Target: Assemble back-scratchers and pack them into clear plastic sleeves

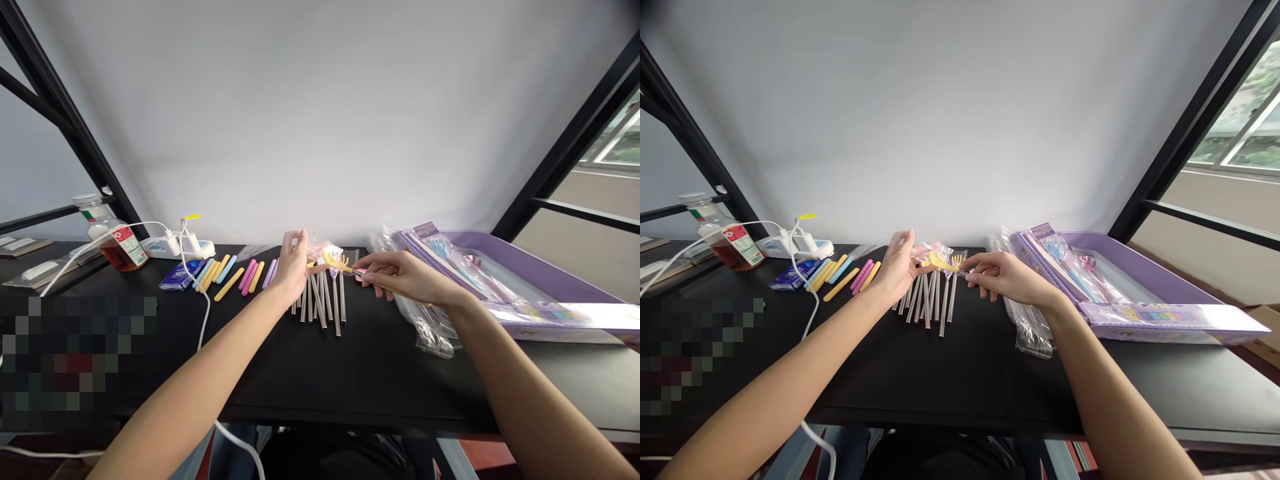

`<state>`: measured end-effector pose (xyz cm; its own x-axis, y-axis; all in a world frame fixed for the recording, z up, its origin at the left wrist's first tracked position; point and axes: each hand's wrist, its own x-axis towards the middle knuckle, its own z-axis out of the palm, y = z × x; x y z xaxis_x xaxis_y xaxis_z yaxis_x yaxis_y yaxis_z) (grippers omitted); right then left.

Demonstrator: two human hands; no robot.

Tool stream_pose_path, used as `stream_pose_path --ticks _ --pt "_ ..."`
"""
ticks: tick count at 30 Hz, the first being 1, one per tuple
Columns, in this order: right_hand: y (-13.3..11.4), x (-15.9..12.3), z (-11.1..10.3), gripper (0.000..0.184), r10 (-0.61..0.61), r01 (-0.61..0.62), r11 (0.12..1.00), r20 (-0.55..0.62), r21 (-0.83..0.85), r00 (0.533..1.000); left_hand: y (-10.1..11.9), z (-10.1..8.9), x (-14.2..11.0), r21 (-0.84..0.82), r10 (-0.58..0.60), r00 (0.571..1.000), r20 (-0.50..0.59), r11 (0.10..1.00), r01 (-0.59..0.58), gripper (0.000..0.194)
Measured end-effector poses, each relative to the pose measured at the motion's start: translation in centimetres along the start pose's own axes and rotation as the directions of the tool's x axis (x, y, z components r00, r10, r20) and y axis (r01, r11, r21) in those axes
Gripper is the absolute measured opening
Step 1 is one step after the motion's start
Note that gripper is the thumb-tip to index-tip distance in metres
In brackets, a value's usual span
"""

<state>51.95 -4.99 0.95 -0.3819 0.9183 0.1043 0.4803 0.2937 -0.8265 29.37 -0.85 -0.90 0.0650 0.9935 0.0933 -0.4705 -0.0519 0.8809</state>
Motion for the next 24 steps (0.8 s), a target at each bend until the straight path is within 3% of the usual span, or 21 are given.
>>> stream_pose_path --ticks 5,9,16,19,24 --pt "0.48 0.36 0.30 0.029 -0.035 0.031 0.998 -0.078 -0.049 0.996 0.05 0.03 -0.17 -0.003 -0.102 0.993 0.056 0.995 0.102 0.030" --pt "0.30 0.20 0.00 0.031 -0.049 0.043 0.997 -0.093 -0.059 0.994 -0.20 0.00 -0.38 0.061 -0.091 0.991 0.095 0.995 0.085 0.027" --pt "0.13 0.00 -0.25 0.027 -0.006 -0.008 0.991 -0.102 -0.136 0.995 -0.11 0.00 -0.42 0.345 0.005 1.000 0.031 0.939 -0.015 0.024" --pt "0.24 0.03 -0.19 0.025 0.012 -0.031 0.985 -0.107 -0.170 0.994 -0.21 -0.24 -0.18 0.365 0.026 0.999 0.023 0.930 -0.033 0.029" --pt "0.76 0.40 0.22 0.022 -0.061 0.019 0.961 -0.146 -0.274 0.987 -0.29 -0.61 0.05 0.375 -0.018 1.000 -0.022 0.927 0.025 0.037"
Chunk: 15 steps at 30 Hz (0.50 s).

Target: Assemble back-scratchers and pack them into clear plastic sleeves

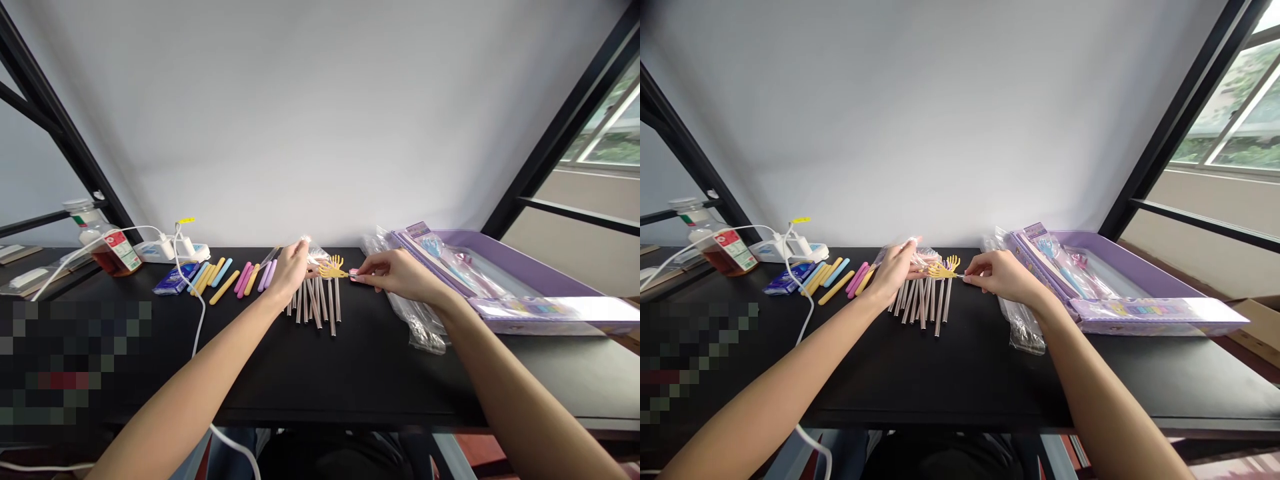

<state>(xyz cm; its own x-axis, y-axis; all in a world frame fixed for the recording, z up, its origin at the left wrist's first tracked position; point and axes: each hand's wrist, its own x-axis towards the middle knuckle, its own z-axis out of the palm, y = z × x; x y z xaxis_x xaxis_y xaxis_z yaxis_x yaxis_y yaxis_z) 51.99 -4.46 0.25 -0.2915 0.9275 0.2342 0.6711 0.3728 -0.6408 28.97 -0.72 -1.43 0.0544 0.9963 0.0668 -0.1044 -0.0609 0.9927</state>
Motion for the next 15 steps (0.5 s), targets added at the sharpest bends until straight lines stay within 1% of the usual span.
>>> stream_pose_path --ticks 3,5,7,10,13,15 --pt "0.0 0.2 0.4 0.020 -0.036 0.030 0.996 -0.067 -0.085 0.997 0.1 0.0 -0.1 -0.012 -0.041 0.999 0.007 0.999 0.041 0.040" --pt "-0.1 0.2 0.5 0.020 -0.025 0.020 0.998 -0.083 -0.060 0.996 0.3 0.3 -0.4 -0.058 -0.064 0.998 0.026 0.996 0.066 0.041" --pt "-0.3 0.2 0.5 0.025 0.012 -0.009 0.998 -0.055 0.055 0.998 0.5 0.7 -0.7 -0.133 -0.074 0.996 0.058 0.988 0.082 0.039" --pt "-0.6 0.3 0.9 0.035 0.048 -0.043 0.969 -0.015 0.245 0.999 0.6 1.5 -1.4 -0.250 -0.069 0.988 0.135 0.963 0.101 0.034" --pt "-0.6 0.5 1.8 0.042 0.052 -0.027 0.936 -0.063 0.350 0.997 0.4 2.1 -2.0 -0.292 -0.070 0.978 0.199 0.948 0.128 0.025" --pt "-0.6 0.6 2.3 0.047 0.069 -0.025 0.918 -0.096 0.395 0.993 0.2 2.3 -2.1 -0.277 -0.055 0.977 0.207 0.954 0.112 0.019"
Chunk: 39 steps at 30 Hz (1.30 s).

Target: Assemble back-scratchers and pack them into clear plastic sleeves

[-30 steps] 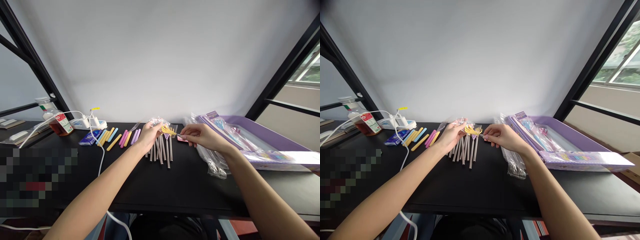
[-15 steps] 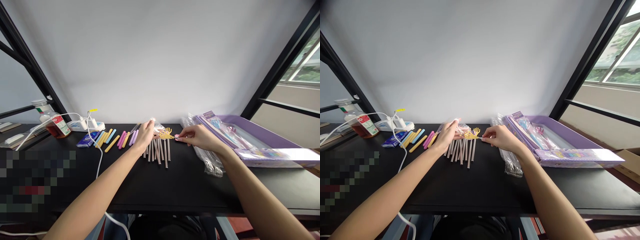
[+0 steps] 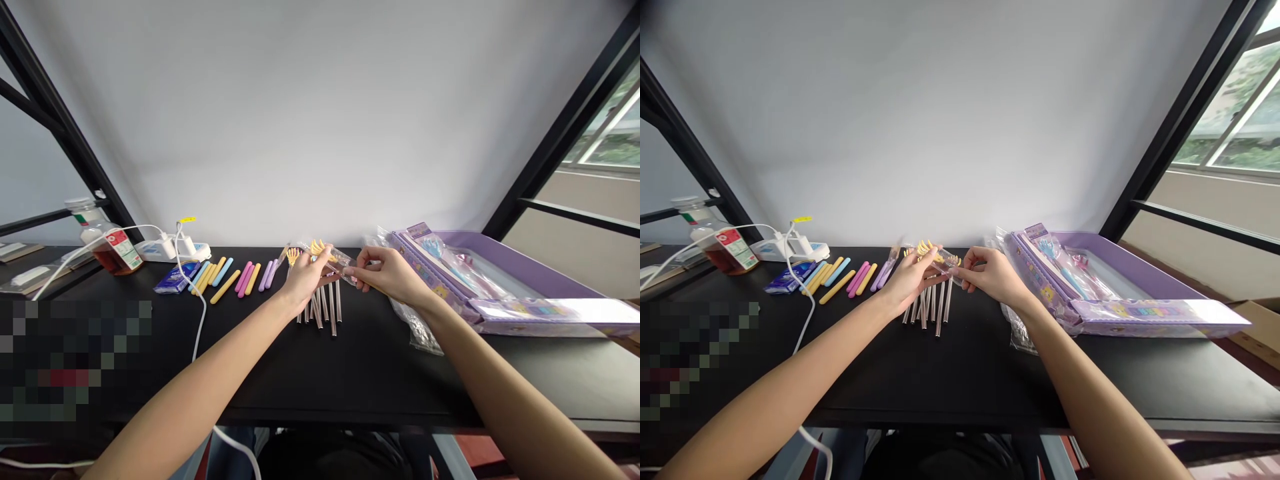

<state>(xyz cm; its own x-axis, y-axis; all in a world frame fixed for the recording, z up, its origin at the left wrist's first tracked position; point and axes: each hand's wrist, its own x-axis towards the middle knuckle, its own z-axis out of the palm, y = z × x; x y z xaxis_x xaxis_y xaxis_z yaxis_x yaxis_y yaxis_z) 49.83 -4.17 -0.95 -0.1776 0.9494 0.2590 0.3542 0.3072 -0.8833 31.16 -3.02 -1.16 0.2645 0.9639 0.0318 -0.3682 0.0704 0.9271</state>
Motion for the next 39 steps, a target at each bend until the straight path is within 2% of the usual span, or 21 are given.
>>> stream_pose_path --ticks 3,9,12,14,17,20,22,24,26,29,33,36,39 --pt "0.0 0.1 0.2 0.051 0.026 -0.026 0.999 -0.008 0.022 1.000 -0.1 -0.2 0.3 0.038 0.062 0.998 -0.009 0.997 -0.062 0.014" --pt "-0.6 -0.2 -1.3 0.041 0.085 -0.090 0.995 0.128 0.033 0.988 0.9 -1.8 1.6 0.010 0.184 0.963 -0.198 0.983 -0.185 0.012" --pt "-0.5 -0.2 -1.6 0.040 0.083 -0.090 0.995 0.131 0.048 0.988 1.2 -2.3 1.9 0.014 0.211 0.945 -0.251 0.977 -0.214 0.013" --pt "-0.2 -0.1 -1.4 0.040 0.077 -0.082 0.995 0.089 0.058 0.993 1.1 -2.2 1.7 0.003 0.236 0.946 -0.221 0.970 -0.242 0.013" --pt "0.1 0.1 -0.5 0.041 0.032 -0.033 0.990 0.009 0.140 0.999 0.8 -1.4 1.1 -0.018 0.225 0.971 -0.077 0.974 -0.227 0.012" --pt "0.1 0.1 0.2 0.053 -0.003 0.029 0.970 -0.108 0.241 0.994 0.6 -0.7 0.5 -0.018 0.155 0.987 0.050 0.988 -0.155 0.013" --pt "-0.2 0.1 0.2 0.061 0.018 0.024 0.965 -0.158 0.260 0.987 0.7 -0.6 0.3 -0.020 0.133 0.988 0.083 0.991 -0.131 0.016" --pt "-0.6 -0.1 -0.1 0.060 0.039 -0.011 0.972 -0.118 0.234 0.992 1.0 -0.9 0.5 -0.013 0.142 0.987 0.068 0.990 -0.142 0.019" --pt "-1.0 -0.2 -0.6 0.054 0.036 -0.031 0.982 -0.021 0.184 0.999 1.4 -1.4 0.8 -0.008 0.168 0.985 0.023 0.986 -0.168 0.016" --pt "-1.1 -0.3 -0.9 0.046 -0.017 0.009 0.991 0.057 0.134 0.998 1.9 -2.3 1.4 -0.035 0.168 0.985 -0.023 0.985 -0.169 0.009" --pt "-0.9 -0.4 -0.8 0.041 -0.080 0.076 0.992 0.038 0.100 0.996 2.0 -2.8 1.7 -0.058 0.108 0.994 0.028 0.993 -0.106 0.012" --pt "-0.7 -0.4 -0.7 0.046 -0.111 0.112 0.991 -0.021 0.077 0.994 2.2 -3.0 1.5 -0.059 0.136 0.988 0.077 0.989 -0.132 0.020" --pt "-0.5 -0.3 -0.5 0.054 -0.159 0.163 0.986 -0.120 0.026 0.980 2.3 -2.9 1.1 -0.005 0.155 0.971 0.184 0.988 -0.157 0.029"
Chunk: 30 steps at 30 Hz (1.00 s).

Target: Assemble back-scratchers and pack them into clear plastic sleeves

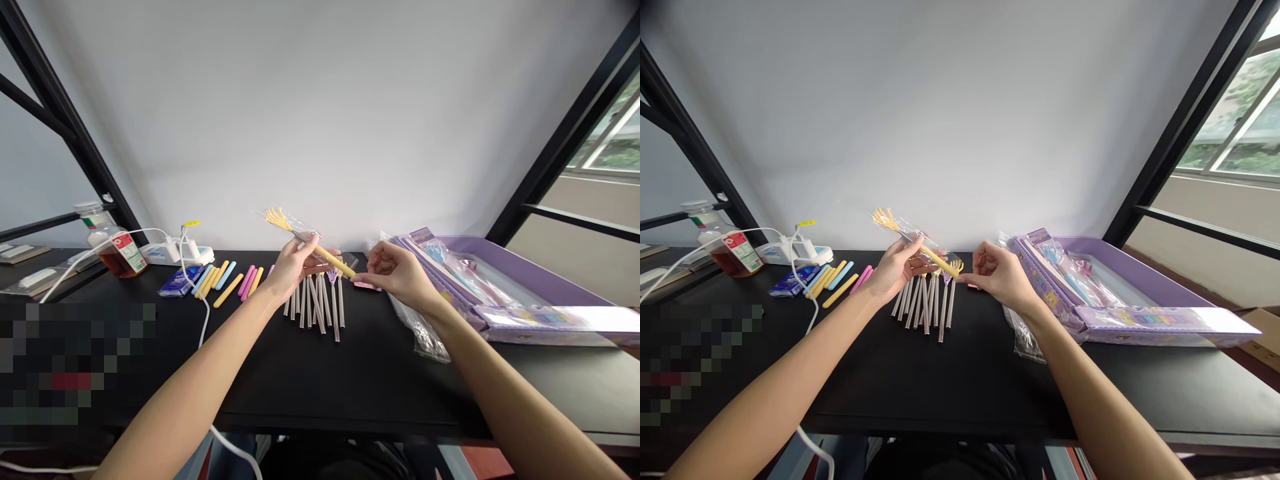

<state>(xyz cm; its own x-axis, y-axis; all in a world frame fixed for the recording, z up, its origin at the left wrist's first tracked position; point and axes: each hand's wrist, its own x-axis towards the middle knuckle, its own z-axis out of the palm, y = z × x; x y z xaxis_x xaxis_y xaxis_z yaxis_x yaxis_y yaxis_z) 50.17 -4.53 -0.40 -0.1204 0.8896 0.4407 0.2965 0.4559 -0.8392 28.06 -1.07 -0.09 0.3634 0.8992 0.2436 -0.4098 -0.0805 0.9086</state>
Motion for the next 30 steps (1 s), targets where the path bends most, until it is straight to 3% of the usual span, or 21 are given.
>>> stream_pose_path --ticks 3,8,14,18,23,30 --pt "0.4 0.0 0.4 0.054 -0.047 0.043 0.997 -0.050 -0.070 0.998 -0.4 0.7 -0.6 0.106 -0.067 0.992 0.108 0.993 0.055 0.031" --pt "0.6 -0.2 1.0 0.048 -0.082 0.072 0.984 -0.056 -0.160 0.995 -1.1 1.6 -1.1 0.191 -0.083 0.980 0.182 0.981 0.047 0.030" --pt "-0.6 -0.4 -0.1 0.022 -0.116 0.108 0.993 0.189 0.056 0.975 -0.4 0.6 -0.5 0.079 -0.142 0.985 0.097 0.988 0.135 0.028" --pt "-0.6 -0.3 -0.6 0.019 -0.193 0.205 0.979 0.282 -0.013 0.940 -0.3 0.0 -0.2 0.014 -0.194 0.974 0.118 0.981 0.193 0.025" --pt "-0.1 -0.2 -0.2 0.018 -0.210 0.223 0.974 0.204 -0.040 0.956 -0.3 0.2 -0.5 0.048 -0.198 0.962 0.188 0.980 0.193 0.025" --pt "0.3 0.0 0.4 0.026 -0.118 0.118 0.993 0.102 0.006 0.988 -0.5 1.2 -1.1 0.151 -0.248 0.918 0.310 0.966 0.210 0.034"
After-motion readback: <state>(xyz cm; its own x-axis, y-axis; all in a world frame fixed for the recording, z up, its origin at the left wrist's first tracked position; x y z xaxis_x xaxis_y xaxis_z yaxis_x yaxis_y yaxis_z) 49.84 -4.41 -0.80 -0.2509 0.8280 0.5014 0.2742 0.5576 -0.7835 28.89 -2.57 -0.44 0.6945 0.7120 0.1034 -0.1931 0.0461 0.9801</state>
